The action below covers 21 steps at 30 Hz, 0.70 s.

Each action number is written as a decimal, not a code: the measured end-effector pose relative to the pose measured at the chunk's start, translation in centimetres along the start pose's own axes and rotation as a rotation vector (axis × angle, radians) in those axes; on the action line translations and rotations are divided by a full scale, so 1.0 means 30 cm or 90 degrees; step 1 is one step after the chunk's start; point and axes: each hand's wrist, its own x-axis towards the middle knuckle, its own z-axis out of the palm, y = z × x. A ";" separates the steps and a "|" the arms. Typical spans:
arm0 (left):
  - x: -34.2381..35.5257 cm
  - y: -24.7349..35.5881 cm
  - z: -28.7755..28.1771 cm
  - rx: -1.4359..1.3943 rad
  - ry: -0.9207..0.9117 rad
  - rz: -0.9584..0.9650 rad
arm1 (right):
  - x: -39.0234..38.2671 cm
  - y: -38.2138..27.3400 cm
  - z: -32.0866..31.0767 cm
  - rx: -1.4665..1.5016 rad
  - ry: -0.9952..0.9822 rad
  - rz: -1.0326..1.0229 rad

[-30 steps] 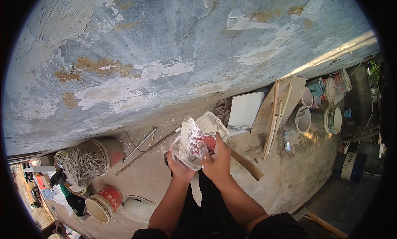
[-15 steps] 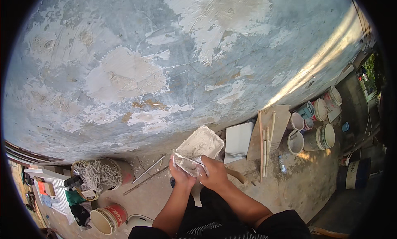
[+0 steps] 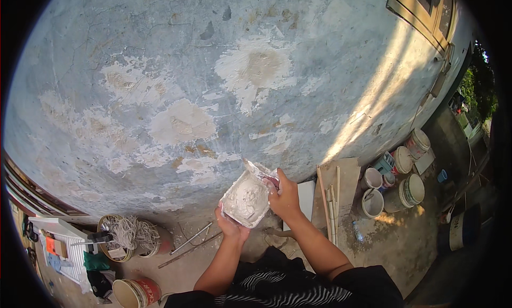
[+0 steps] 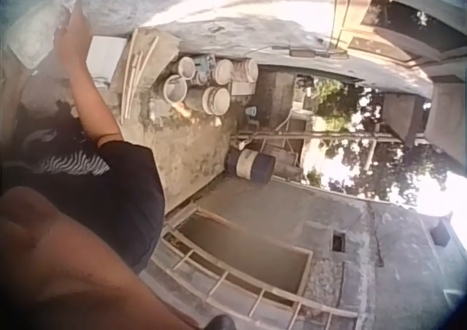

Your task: Patching a damaged area of a wall using white filler/spackle and a putty knife.

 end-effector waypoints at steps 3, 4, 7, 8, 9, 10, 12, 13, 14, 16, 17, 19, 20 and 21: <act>-0.013 0.002 0.047 0.000 0.000 -0.005 | -0.030 -0.008 -0.004 0.035 -0.057 -0.028; -0.015 0.000 0.048 0.001 -0.002 -0.003 | -0.041 -0.014 0.001 0.063 -0.088 -0.047; -0.027 0.001 0.044 -0.011 0.002 0.005 | -0.057 -0.036 -0.017 0.077 -0.097 -0.052; -0.032 0.003 0.048 -0.001 0.006 0.003 | -0.047 -0.042 -0.035 0.092 -0.116 -0.037; -0.041 0.009 0.047 0.007 0.012 0.005 | -0.027 -0.061 -0.068 0.115 -0.126 0.029; -0.046 0.011 0.049 0.007 0.011 0.007 | -0.006 -0.045 -0.094 0.116 -0.126 0.028; -0.057 0.013 0.052 -0.008 -0.048 0.025 | 0.026 -0.017 -0.127 0.172 0.002 0.013; -0.064 0.009 0.058 -0.008 -0.048 0.025 | 0.033 -0.023 -0.132 0.172 0.002 0.013; -0.075 0.004 0.067 -0.009 -0.042 0.044 | 0.036 -0.037 -0.139 0.122 0.023 0.034; -0.094 -0.004 0.084 -0.011 -0.036 0.067 | 0.040 -0.074 -0.155 0.073 0.042 0.052; -0.106 -0.009 0.093 -0.002 -0.045 0.105 | 0.038 -0.095 -0.171 0.005 -0.001 0.075; -0.118 -0.020 0.102 0.008 -0.057 0.143 | 0.032 -0.089 -0.178 -0.063 -0.041 0.097; -0.121 -0.024 0.102 0.010 -0.059 0.151 | 0.028 -0.059 -0.164 -0.055 -0.009 0.053; -0.126 -0.029 0.103 0.012 -0.062 0.158 | 0.024 -0.050 -0.160 -0.048 0.024 0.011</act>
